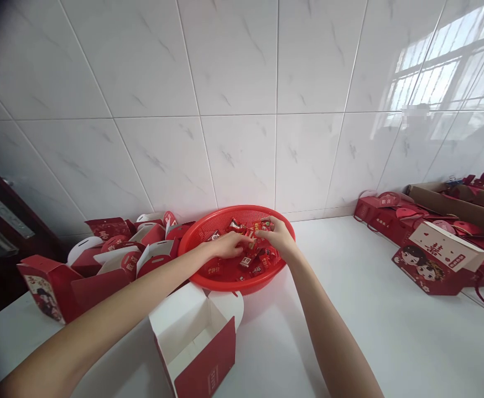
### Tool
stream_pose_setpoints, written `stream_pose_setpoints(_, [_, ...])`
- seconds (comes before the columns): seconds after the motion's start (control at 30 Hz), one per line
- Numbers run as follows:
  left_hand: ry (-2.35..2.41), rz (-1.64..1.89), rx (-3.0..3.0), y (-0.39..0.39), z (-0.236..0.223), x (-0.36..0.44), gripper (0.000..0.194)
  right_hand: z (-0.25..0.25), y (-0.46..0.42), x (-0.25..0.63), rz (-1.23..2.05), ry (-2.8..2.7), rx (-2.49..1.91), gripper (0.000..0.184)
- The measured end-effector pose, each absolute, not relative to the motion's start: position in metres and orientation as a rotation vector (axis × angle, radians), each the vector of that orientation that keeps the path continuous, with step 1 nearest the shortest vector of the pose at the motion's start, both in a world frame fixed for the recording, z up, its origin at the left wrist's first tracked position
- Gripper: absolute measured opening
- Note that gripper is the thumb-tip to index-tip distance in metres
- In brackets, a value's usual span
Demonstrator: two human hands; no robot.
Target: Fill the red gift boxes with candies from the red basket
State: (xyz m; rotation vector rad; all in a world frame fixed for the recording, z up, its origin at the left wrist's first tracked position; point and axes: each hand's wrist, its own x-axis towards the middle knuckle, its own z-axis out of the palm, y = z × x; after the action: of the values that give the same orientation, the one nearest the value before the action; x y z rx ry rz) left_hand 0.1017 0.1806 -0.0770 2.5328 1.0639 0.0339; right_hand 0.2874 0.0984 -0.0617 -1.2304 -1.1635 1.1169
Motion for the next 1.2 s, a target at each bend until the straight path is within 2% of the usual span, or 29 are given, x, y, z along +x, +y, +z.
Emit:
stream_pose_setpoints(0.07, [1.064, 0.069, 2.539, 0.18, -0.076, 0.102, 0.057, -0.061, 0.098, 0.287, 1.113, -1.161, -1.236, 0.031])
stream_pose_setpoints(0.13, [1.045, 0.081, 2.544, 0.179, -0.075, 0.103, 0.058, -0.061, 0.098, 0.287, 1.108, -1.16, -1.236, 0.03])
stream_pose_setpoints(0.23, [0.979, 0.012, 2.537, 0.178, -0.076, 0.104, 0.041, -0.06, 0.098, 0.286, 1.101, -1.161, -1.232, 0.029])
stream_pose_setpoints(0.3, [0.939, -0.063, 2.523, 0.179, -0.078, 0.105, 0.037, -0.06, 0.097, 0.286, 1.096, -1.163, -1.233, 0.028])
stream_pose_setpoints(0.5, [1.007, -0.11, 2.593, 0.183, -0.083, 0.105, 0.062, -0.06, 0.098, 0.286, 1.082, -1.168, -1.241, 0.029])
stream_pose_setpoints(0.57, [1.012, -0.082, 2.63, 0.182, -0.082, 0.105, 0.065, -0.062, 0.098, 0.287, 1.075, -1.175, -1.24, 0.032])
stream_pose_setpoints(0.73, [0.802, -0.035, 2.727, 0.17, -0.074, 0.11, 0.046, -0.065, 0.1, 0.289, 1.055, -1.204, -1.223, 0.035])
stream_pose_setpoints(0.87, [0.634, -0.187, 2.873, 0.165, -0.076, 0.119, 0.047, -0.067, 0.1, 0.29, 1.052, -1.211, -1.208, 0.036])
stream_pose_setpoints(1.07, [0.922, -0.244, 2.997, 0.17, -0.084, 0.12, 0.047, -0.067, 0.101, 0.289, 1.065, -1.196, -1.196, 0.035])
stream_pose_setpoints(1.2, [1.077, -0.246, 2.989, 0.171, -0.085, 0.121, 0.057, -0.067, 0.101, 0.289, 1.06, -1.179, -1.189, 0.033])
